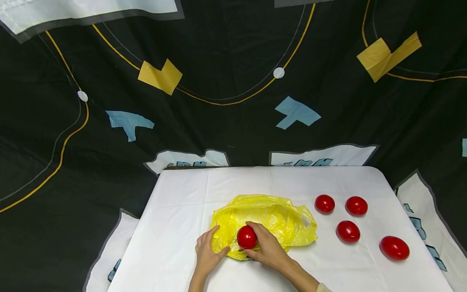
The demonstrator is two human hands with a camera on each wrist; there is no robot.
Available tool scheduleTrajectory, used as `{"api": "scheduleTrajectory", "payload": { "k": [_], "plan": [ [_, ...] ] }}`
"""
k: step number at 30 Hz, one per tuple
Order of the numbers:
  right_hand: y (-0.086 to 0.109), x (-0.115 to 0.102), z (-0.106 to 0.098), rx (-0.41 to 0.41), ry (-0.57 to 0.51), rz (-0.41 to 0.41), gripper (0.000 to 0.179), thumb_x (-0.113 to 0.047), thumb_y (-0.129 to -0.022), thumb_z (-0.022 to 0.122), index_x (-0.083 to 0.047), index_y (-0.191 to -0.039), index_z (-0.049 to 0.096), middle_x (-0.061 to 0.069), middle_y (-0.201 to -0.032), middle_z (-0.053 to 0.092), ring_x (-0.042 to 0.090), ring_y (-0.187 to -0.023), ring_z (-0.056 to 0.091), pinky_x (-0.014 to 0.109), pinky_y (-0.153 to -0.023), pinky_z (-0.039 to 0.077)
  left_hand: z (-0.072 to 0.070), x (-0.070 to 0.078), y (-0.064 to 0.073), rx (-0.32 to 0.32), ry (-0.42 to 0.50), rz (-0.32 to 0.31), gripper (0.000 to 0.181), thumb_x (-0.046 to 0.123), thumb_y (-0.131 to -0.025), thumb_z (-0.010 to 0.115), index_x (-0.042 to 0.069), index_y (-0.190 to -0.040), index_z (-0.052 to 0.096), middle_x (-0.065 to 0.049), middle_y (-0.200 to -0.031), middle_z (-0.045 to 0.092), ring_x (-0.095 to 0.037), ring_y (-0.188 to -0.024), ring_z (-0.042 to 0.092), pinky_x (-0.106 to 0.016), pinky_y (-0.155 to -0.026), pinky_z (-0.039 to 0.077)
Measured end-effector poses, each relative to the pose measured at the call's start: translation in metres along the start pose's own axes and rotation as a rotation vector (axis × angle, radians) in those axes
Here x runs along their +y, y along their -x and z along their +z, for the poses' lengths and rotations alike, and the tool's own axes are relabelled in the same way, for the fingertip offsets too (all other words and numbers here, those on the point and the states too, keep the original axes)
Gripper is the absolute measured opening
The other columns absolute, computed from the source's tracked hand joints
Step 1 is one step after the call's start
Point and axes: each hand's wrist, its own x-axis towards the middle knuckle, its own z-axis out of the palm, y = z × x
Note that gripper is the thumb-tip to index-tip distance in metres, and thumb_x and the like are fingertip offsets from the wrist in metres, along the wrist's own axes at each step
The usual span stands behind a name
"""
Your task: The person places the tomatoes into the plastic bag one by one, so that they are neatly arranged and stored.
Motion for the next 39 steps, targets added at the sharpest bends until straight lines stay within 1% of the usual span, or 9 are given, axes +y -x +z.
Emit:
{"api": "scheduleTrajectory", "payload": {
  "k": [6, 12, 15, 20, 30, 39],
  "plan": [
    [-0.009, -0.002, 0.007, -0.01, 0.0, 0.004, 0.076, -0.027, -0.078, 0.078, -0.009, -0.141, 0.039, 0.008, -0.135, 0.048, 0.024, -0.113, 0.055, 0.041, -0.089, 0.05, 0.0, 0.0, 0.0, -0.009, -0.011, -0.012, 0.075, 0.04, -0.068, 0.079, 0.022, -0.134, 0.049, -0.007, -0.128, 0.05, -0.032, -0.123, 0.031, -0.055, -0.099, 0.019],
    [-0.014, -0.001, 0.012, -0.004, 0.03, -0.005, 0.075, -0.028, -0.079, 0.077, -0.008, -0.141, 0.039, 0.009, -0.135, 0.048, 0.024, -0.113, 0.055, 0.042, -0.089, 0.05, 0.0, 0.002, 0.0, -0.011, -0.011, -0.006, 0.074, 0.038, -0.069, 0.079, 0.021, -0.134, 0.049, -0.008, -0.128, 0.05, -0.032, -0.123, 0.031, -0.055, -0.098, 0.019],
    [-0.016, 0.001, 0.015, -0.004, 0.037, 0.006, 0.076, -0.028, -0.078, 0.078, -0.008, -0.14, 0.039, 0.009, -0.134, 0.048, 0.024, -0.114, 0.055, 0.042, -0.089, 0.049, 0.0, 0.002, 0.0, -0.008, -0.016, 0.001, 0.074, 0.039, -0.069, 0.079, 0.021, -0.134, 0.049, -0.008, -0.127, 0.05, -0.032, -0.122, 0.031, -0.055, -0.097, 0.02],
    [-0.018, 0.003, 0.02, -0.012, 0.04, 0.026, 0.076, -0.027, -0.078, 0.078, -0.01, -0.141, 0.039, 0.008, -0.135, 0.048, 0.024, -0.115, 0.054, 0.042, -0.09, 0.049, 0.0, 0.001, 0.0, 0.0, -0.015, 0.008, 0.074, 0.038, -0.068, 0.079, 0.021, -0.133, 0.049, -0.008, -0.126, 0.05, -0.031, -0.122, 0.031, -0.055, -0.097, 0.02],
    [-0.02, 0.008, 0.024, -0.014, 0.055, 0.025, 0.077, -0.03, -0.079, 0.077, -0.007, -0.141, 0.038, 0.009, -0.135, 0.047, 0.024, -0.115, 0.054, 0.042, -0.091, 0.048, 0.001, 0.0, -0.001, -0.009, -0.008, 0.0, 0.074, 0.037, -0.068, 0.08, 0.021, -0.134, 0.049, -0.007, -0.126, 0.05, -0.031, -0.122, 0.031, -0.054, -0.098, 0.02],
    [-0.019, 0.013, 0.034, -0.015, 0.058, 0.031, 0.076, -0.025, -0.076, 0.079, -0.006, -0.139, 0.04, 0.011, -0.134, 0.048, 0.027, -0.114, 0.054, 0.043, -0.091, 0.048, 0.001, -0.001, 0.0, -0.007, -0.001, -0.002, 0.075, 0.038, -0.068, 0.08, 0.022, -0.134, 0.049, -0.007, -0.127, 0.05, -0.031, -0.123, 0.03, -0.054, -0.098, 0.019]
  ]
}}
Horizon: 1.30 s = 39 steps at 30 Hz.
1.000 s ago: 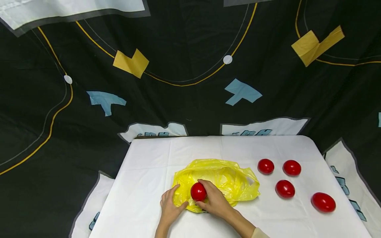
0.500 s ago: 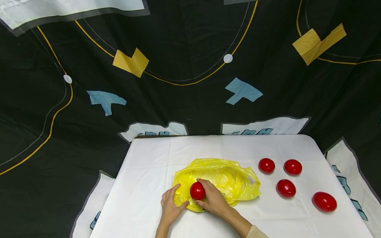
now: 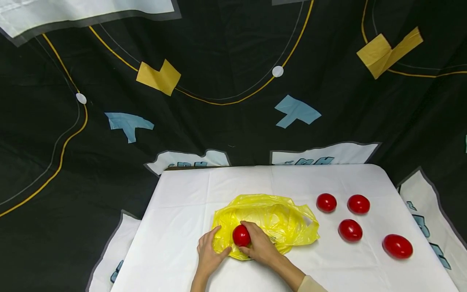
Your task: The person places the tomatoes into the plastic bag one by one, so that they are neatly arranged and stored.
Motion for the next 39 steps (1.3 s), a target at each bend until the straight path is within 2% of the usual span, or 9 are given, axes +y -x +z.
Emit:
{"api": "scheduleTrajectory", "payload": {
  "k": [6, 15, 22, 30, 39],
  "plan": [
    [0.004, 0.003, 0.006, -0.032, 0.017, 0.016, 0.075, -0.024, -0.077, 0.079, -0.007, -0.139, 0.04, 0.011, -0.133, 0.048, 0.027, -0.113, 0.055, 0.043, -0.09, 0.049, 0.0, -0.001, 0.004, -0.001, 0.003, -0.007, 0.076, 0.037, -0.066, 0.081, 0.022, -0.134, 0.049, -0.007, -0.127, 0.05, -0.03, -0.122, 0.031, -0.054, -0.099, 0.019],
    [0.007, 0.007, 0.012, -0.016, 0.038, 0.001, 0.076, -0.022, -0.074, 0.08, -0.005, -0.137, 0.042, 0.012, -0.13, 0.049, 0.027, -0.109, 0.057, 0.043, -0.087, 0.05, 0.0, 0.0, 0.006, -0.001, -0.005, -0.007, 0.075, 0.037, -0.067, 0.081, 0.023, -0.133, 0.049, -0.007, -0.127, 0.05, -0.031, -0.123, 0.031, -0.055, -0.1, 0.018],
    [0.007, 0.007, 0.011, -0.048, 0.053, 0.054, 0.079, -0.026, -0.075, 0.08, -0.009, -0.141, 0.039, 0.012, -0.134, 0.047, 0.028, -0.113, 0.055, 0.044, -0.091, 0.048, 0.001, -0.001, 0.004, -0.008, 0.006, -0.007, 0.075, 0.038, -0.068, 0.081, 0.023, -0.134, 0.049, -0.007, -0.128, 0.049, -0.031, -0.124, 0.029, -0.055, -0.099, 0.018],
    [0.007, 0.011, 0.004, -0.045, 0.055, 0.054, 0.08, -0.028, -0.074, 0.08, -0.01, -0.14, 0.039, 0.01, -0.135, 0.046, 0.028, -0.117, 0.051, 0.045, -0.093, 0.046, 0.0, -0.001, 0.002, 0.0, 0.0, 0.004, 0.074, 0.042, -0.068, 0.079, 0.023, -0.133, 0.049, -0.006, -0.127, 0.05, -0.031, -0.123, 0.03, -0.054, -0.099, 0.018],
    [0.01, 0.007, -0.014, -0.032, 0.025, 0.044, 0.078, -0.031, -0.076, 0.079, -0.011, -0.14, 0.039, 0.009, -0.138, 0.044, 0.028, -0.123, 0.046, 0.048, -0.097, 0.043, 0.0, -0.001, -0.001, 0.006, -0.001, 0.006, 0.074, 0.039, -0.067, 0.08, 0.023, -0.133, 0.05, -0.007, -0.126, 0.05, -0.031, -0.122, 0.032, -0.055, -0.099, 0.018]
  ]
}}
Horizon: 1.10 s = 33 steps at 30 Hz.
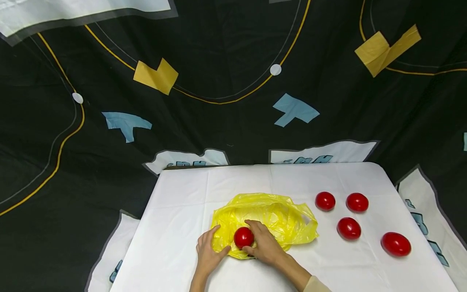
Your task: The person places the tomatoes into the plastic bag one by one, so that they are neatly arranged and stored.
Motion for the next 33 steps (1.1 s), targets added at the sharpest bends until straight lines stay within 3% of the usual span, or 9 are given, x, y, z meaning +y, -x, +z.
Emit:
{"api": "scheduleTrajectory", "payload": {
  "k": [14, 33],
  "plan": [
    [0.016, -0.008, -0.02, 0.113, -0.038, -0.052, 0.07, -0.035, -0.079, 0.077, -0.016, -0.138, 0.044, 0.005, -0.132, 0.051, 0.027, -0.121, 0.049, 0.048, -0.095, 0.044, -0.001, 0.003, -0.002, -0.007, 0.006, -0.004, 0.074, 0.035, -0.067, 0.081, 0.021, -0.133, 0.05, -0.007, -0.127, 0.05, -0.031, -0.123, 0.031, -0.053, -0.1, 0.018],
    [0.04, -0.011, -0.061, 0.193, -0.074, -0.004, 0.072, -0.029, -0.074, 0.082, -0.019, -0.136, 0.048, -0.002, -0.125, 0.056, 0.018, -0.11, 0.056, 0.039, -0.088, 0.049, -0.001, 0.005, 0.0, -0.02, 0.003, -0.038, 0.074, 0.034, -0.067, 0.081, 0.022, -0.134, 0.049, -0.007, -0.128, 0.049, -0.031, -0.124, 0.03, -0.055, -0.102, 0.016]
  ]
}}
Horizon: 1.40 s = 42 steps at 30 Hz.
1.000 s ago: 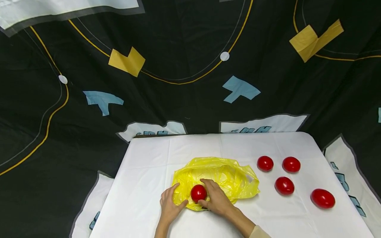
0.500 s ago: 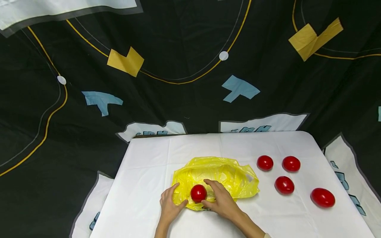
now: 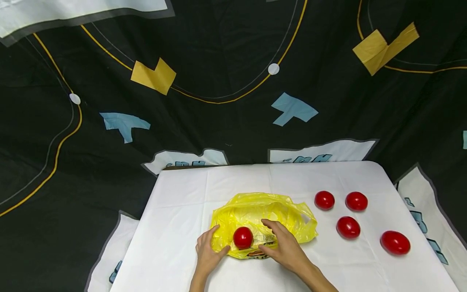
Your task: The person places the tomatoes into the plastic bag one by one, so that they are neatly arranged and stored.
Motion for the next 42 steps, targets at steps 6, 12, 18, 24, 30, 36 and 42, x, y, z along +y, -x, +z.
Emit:
{"api": "scheduleTrajectory", "payload": {
  "k": [6, 12, 18, 24, 30, 36, 42],
  "plan": [
    [0.008, 0.003, -0.014, 0.055, -0.003, 0.021, 0.069, -0.026, -0.071, 0.084, -0.024, -0.132, 0.051, -0.004, -0.122, 0.057, 0.012, -0.106, 0.056, 0.036, -0.086, 0.05, 0.001, -0.001, 0.001, 0.003, -0.001, 0.002, 0.074, 0.034, -0.067, 0.081, 0.023, -0.134, 0.049, -0.007, -0.128, 0.049, -0.032, -0.124, 0.029, -0.056, -0.101, 0.015],
    [0.013, 0.005, -0.027, 0.123, 0.028, 0.055, 0.068, -0.024, -0.068, 0.086, -0.021, -0.128, 0.055, -0.008, -0.12, 0.058, 0.012, -0.103, 0.058, 0.035, -0.083, 0.051, 0.001, -0.002, 0.0, 0.005, -0.001, 0.012, 0.074, 0.035, -0.067, 0.081, 0.023, -0.133, 0.049, -0.007, -0.128, 0.049, -0.032, -0.124, 0.029, -0.056, -0.101, 0.015],
    [0.019, 0.009, -0.043, 0.157, 0.041, 0.085, 0.067, -0.022, -0.069, 0.085, -0.017, -0.128, 0.055, -0.005, -0.123, 0.057, 0.016, -0.102, 0.059, 0.037, -0.083, 0.052, 0.002, -0.002, -0.001, 0.007, -0.006, 0.011, 0.074, 0.036, -0.067, 0.081, 0.022, -0.133, 0.049, -0.007, -0.127, 0.049, -0.032, -0.124, 0.03, -0.056, -0.102, 0.015],
    [0.03, 0.017, -0.058, 0.2, 0.065, 0.141, 0.068, -0.021, -0.069, 0.085, -0.019, -0.128, 0.053, -0.002, -0.124, 0.058, 0.019, -0.102, 0.06, 0.04, -0.082, 0.052, 0.002, -0.001, 0.0, 0.01, 0.002, 0.013, 0.074, 0.036, -0.068, 0.081, 0.021, -0.133, 0.049, -0.008, -0.127, 0.049, -0.032, -0.123, 0.03, -0.056, -0.101, 0.015],
    [0.045, 0.031, -0.071, 0.288, 0.121, 0.168, 0.069, -0.018, -0.066, 0.087, -0.015, -0.127, 0.055, -0.004, -0.119, 0.059, 0.014, -0.1, 0.058, 0.019, -0.083, 0.048, 0.002, -0.002, 0.0, 0.016, 0.009, 0.028, 0.075, 0.037, -0.067, 0.08, 0.02, -0.133, 0.05, -0.008, -0.126, 0.049, -0.032, -0.122, 0.03, -0.057, -0.1, 0.015],
    [0.061, 0.044, -0.091, 0.334, 0.161, 0.254, 0.067, -0.022, -0.069, 0.086, -0.012, -0.127, 0.055, 0.002, -0.115, 0.062, 0.02, -0.099, 0.059, 0.008, -0.081, 0.042, 0.003, -0.003, -0.001, 0.014, 0.009, 0.021, 0.075, 0.038, -0.068, 0.08, 0.021, -0.133, 0.05, -0.007, -0.126, 0.049, -0.032, -0.123, 0.03, -0.057, -0.101, 0.016],
    [0.077, 0.057, -0.113, 0.308, 0.198, 0.429, 0.07, -0.027, -0.074, 0.082, -0.008, -0.132, 0.048, 0.013, -0.123, 0.057, 0.03, -0.106, 0.056, 0.036, -0.088, 0.049, 0.003, -0.004, -0.001, 0.013, 0.009, 0.022, 0.075, 0.038, -0.067, 0.08, 0.022, -0.134, 0.049, -0.007, -0.126, 0.049, -0.032, -0.123, 0.03, -0.056, -0.101, 0.015]
  ]
}}
